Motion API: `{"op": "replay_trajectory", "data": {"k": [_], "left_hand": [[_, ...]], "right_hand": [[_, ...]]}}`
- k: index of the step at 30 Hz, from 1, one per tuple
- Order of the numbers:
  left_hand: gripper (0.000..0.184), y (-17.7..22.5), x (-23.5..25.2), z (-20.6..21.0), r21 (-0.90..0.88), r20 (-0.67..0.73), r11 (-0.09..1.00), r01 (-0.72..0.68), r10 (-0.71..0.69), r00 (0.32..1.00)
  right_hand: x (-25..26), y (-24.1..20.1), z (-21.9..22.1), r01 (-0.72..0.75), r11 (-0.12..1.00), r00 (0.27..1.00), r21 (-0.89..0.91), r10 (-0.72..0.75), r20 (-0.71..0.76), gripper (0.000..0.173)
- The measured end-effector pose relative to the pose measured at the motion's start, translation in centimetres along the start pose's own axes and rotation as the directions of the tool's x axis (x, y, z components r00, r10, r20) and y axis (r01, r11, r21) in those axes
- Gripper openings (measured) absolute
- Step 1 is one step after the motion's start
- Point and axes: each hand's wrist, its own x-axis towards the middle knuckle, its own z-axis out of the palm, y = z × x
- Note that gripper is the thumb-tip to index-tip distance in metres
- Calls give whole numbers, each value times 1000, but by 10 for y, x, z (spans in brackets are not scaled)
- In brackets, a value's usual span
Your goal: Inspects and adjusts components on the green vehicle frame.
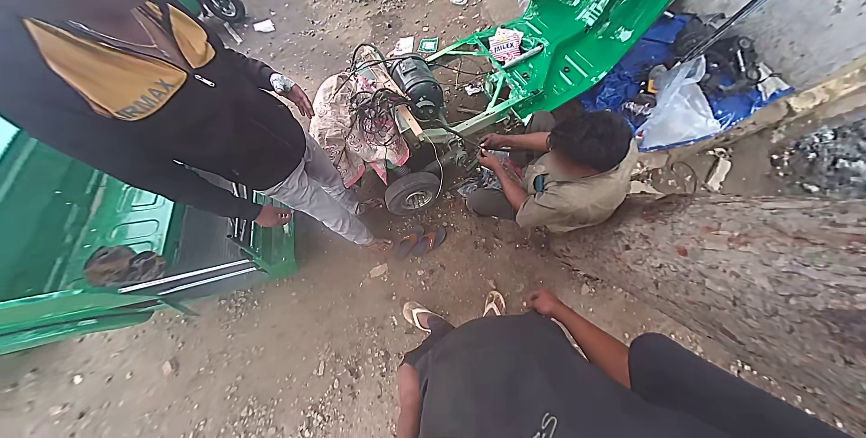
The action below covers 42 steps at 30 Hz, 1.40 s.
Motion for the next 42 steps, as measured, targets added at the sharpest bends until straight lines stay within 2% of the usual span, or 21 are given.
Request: {"op": "replay_trajectory", "data": {"k": [5,8,12,15,18,20,25,29,32,39,42], "left_hand": [[32,5,-5,-15,51,7,995,91,-92,996],[29,12,-8,-29,109,-14,992,61,-60,998],[33,24,9,-43,168,84,978,125,-140,987],[35,30,19,-57,202,141,979,19,-48,989],[39,45,11,-89,243,245,965,-101,39,969],[36,32,22,-91,218,188,964,-154,114,976],[34,-7,57,-104,153,263,966,-207,162,951],[35,-28,83,-110,207,339,945,-252,172,925],[36,-39,98,-115,302,415,920,-250,109,903],[35,-45,107,-148,274,492,898,-344,177,852],[34,-56,115,-154,225,515,880,-418,257,818]], "right_hand": [[1,1,3,-25,999,999,21,24,22,39],[0,3,-1,-58,996,998,70,56,31,41],[-3,2,-2,-51,988,998,149,56,-29,38],[-10,3,5,-55,974,995,219,73,-74,36],[-24,7,20,-86,957,986,277,122,-116,36],[-29,6,33,-106,955,983,277,143,-115,37],[-35,4,78,-113,981,980,158,135,-142,33],[-39,-13,102,-110,985,969,130,135,-205,31],[-52,-27,113,-116,985,966,129,142,-215,30],[-69,-31,149,-165,956,940,244,227,-254,29],[-75,-32,165,-153,935,917,321,255,-307,29]]}}
